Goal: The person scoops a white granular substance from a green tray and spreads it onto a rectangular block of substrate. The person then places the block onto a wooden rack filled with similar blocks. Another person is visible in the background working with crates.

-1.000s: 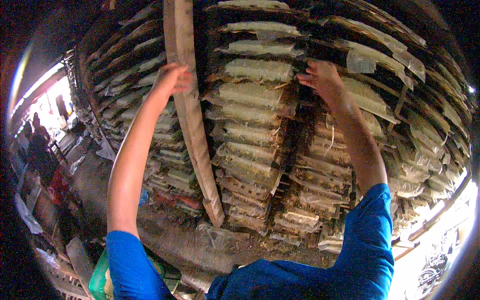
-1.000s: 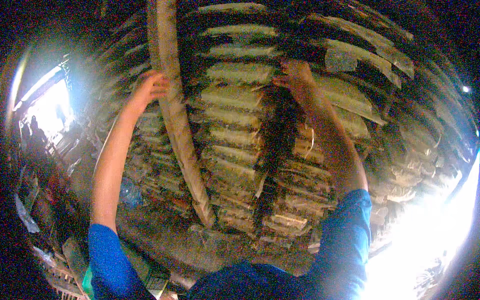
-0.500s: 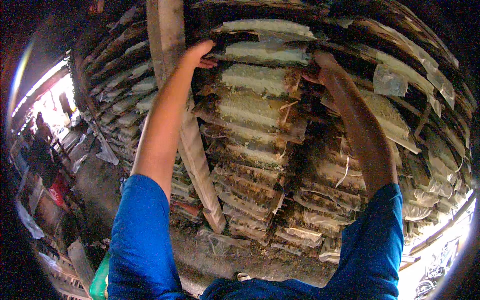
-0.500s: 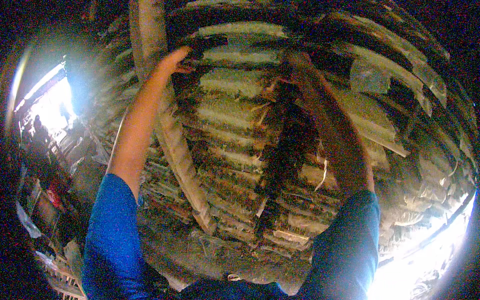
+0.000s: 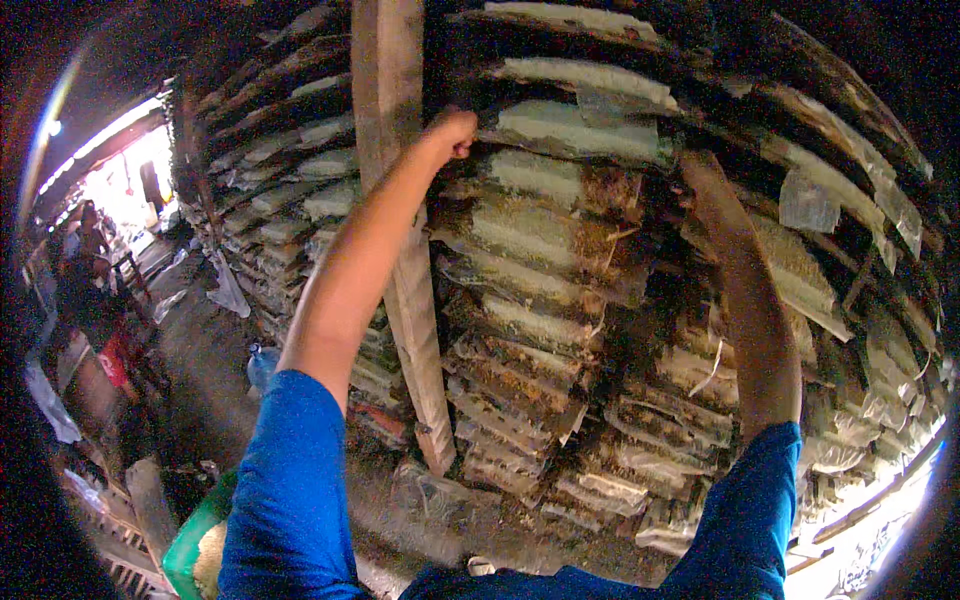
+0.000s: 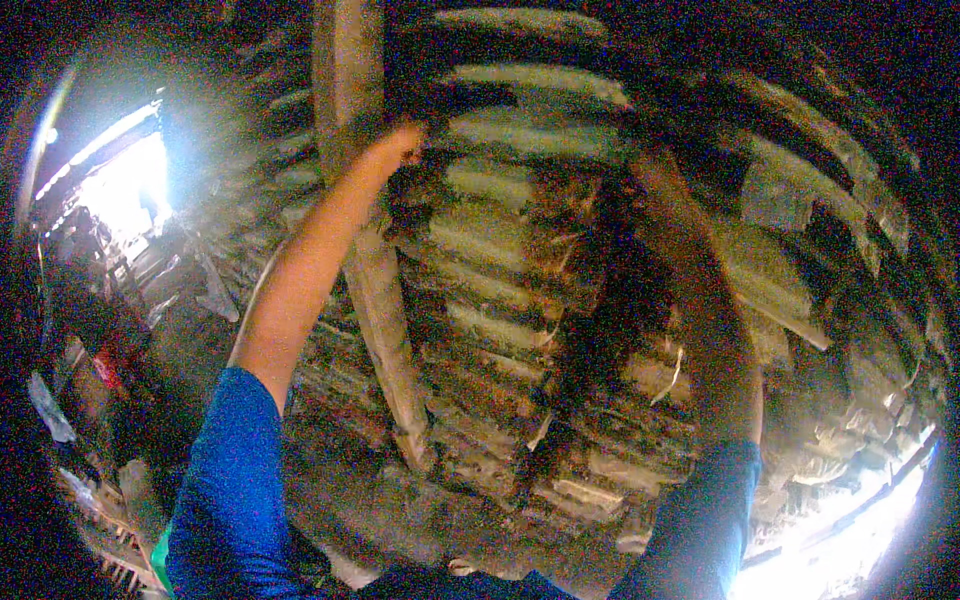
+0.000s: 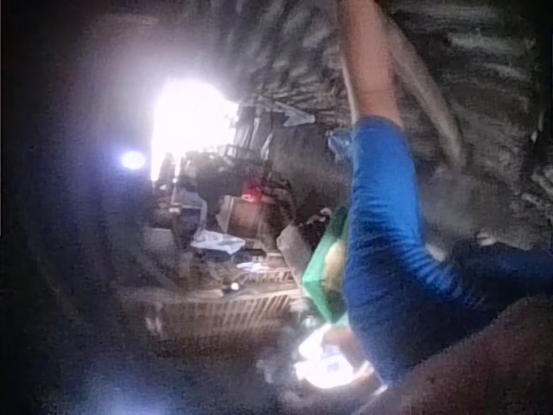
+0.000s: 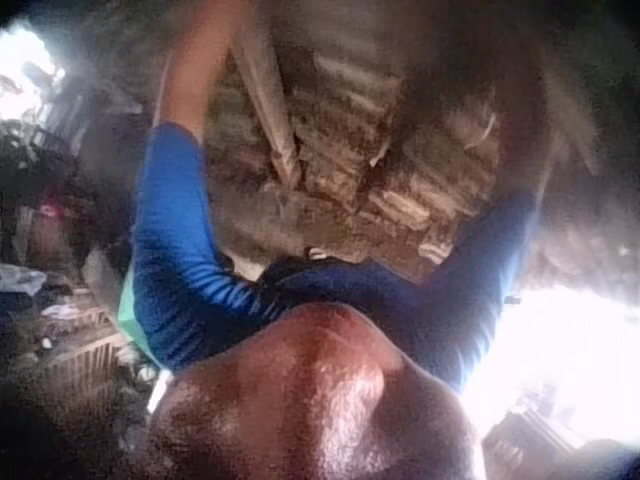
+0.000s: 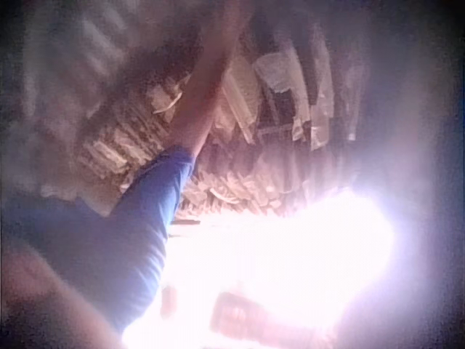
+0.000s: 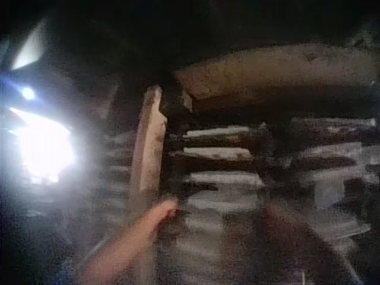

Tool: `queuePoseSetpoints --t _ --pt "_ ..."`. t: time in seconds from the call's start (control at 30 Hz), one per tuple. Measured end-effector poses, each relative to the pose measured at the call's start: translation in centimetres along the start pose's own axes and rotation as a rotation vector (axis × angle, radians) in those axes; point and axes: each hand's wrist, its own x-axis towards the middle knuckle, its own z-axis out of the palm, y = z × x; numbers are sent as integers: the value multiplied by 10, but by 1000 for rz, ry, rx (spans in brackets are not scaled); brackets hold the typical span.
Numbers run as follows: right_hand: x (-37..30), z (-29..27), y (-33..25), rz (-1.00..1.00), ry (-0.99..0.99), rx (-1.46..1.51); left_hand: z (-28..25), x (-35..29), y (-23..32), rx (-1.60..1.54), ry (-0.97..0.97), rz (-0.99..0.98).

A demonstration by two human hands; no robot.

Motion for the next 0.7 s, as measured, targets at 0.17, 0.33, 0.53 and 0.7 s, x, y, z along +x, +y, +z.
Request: queuePoseSetpoints --t 0.17,0.33,0.53,0.7 --pt "80 -35 20 186 154 -284 21 -11 21 -54 35 -32" --pt "66 -27 20 148 154 -287 18 -25 32 -45 130 -8" --pt "38 -57 3 -22 66 -152 19 -38 15 -123 -44 39" --pt "15 -39 10 -196 10 -426 -20 -74 -9 -209 -182 257"
